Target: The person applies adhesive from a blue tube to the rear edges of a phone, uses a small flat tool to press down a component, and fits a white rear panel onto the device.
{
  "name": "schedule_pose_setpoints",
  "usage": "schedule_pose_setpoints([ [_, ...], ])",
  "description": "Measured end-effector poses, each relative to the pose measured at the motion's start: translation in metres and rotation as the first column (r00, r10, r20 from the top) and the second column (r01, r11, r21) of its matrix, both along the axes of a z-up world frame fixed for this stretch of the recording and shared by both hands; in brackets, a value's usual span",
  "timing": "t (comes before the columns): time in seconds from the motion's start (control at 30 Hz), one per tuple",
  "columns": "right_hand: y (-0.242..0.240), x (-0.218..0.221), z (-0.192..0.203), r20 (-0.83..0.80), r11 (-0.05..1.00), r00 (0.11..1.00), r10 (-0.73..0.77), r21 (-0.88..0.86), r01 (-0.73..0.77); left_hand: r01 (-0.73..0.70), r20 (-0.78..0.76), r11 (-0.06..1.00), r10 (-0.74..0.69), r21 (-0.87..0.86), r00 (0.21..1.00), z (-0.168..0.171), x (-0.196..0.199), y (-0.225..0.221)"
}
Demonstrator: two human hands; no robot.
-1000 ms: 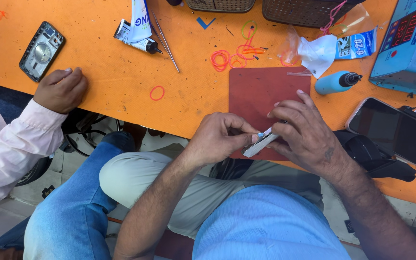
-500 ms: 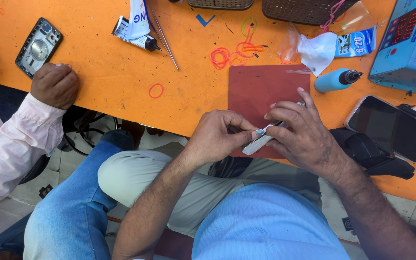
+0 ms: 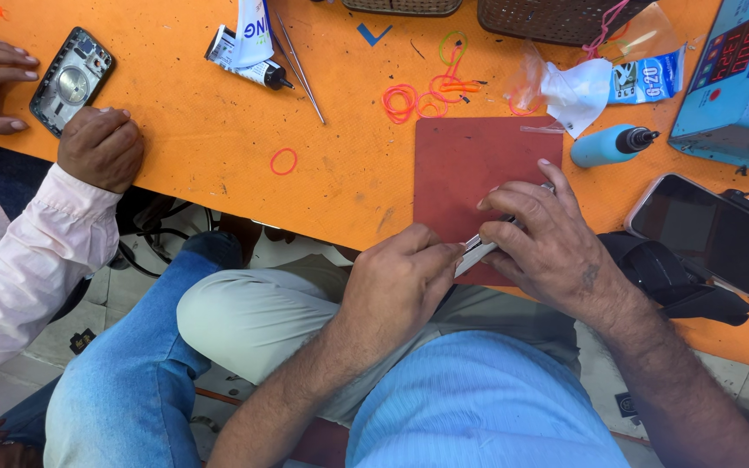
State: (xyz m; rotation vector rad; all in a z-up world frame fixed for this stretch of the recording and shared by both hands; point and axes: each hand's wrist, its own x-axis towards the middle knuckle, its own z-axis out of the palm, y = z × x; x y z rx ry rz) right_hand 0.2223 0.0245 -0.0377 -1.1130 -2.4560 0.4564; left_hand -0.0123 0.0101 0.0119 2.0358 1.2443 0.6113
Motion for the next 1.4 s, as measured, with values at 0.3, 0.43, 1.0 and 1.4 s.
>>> schedule_pose_setpoints([
  [0.3, 0.001, 0.000, 0.001, -0.018, 1.000, 1.000, 0.003, 0.004, -0.003, 0.282, -0.305, 0.957, -0.289, -0.070, 0.907, 0.010, 0.007, 0.029],
  [0.43, 0.001, 0.001, 0.000, -0.018, 1.000, 1.000, 0.001, -0.002, -0.001, 0.366, -0.364, 0.930, -0.331, 0.030, 0.871, 0.004, 0.014, 0.033],
  [1.0, 0.001, -0.003, 0.002, 0.033, 1.000, 0.999, 0.002, 0.029, -0.003, 0.250, -0.031, 0.777, -0.326, -0.577, 0.945, -0.009, 0.002, 0.083],
  [1.4, 0.003, -0.005, 0.008, 0.058, 1.000, 0.998, -0.005, -0.020, 0.006, 0.235, -0.140, 0.972, -0.235, -0.021, 0.962, -0.005, -0.001, 0.025],
])
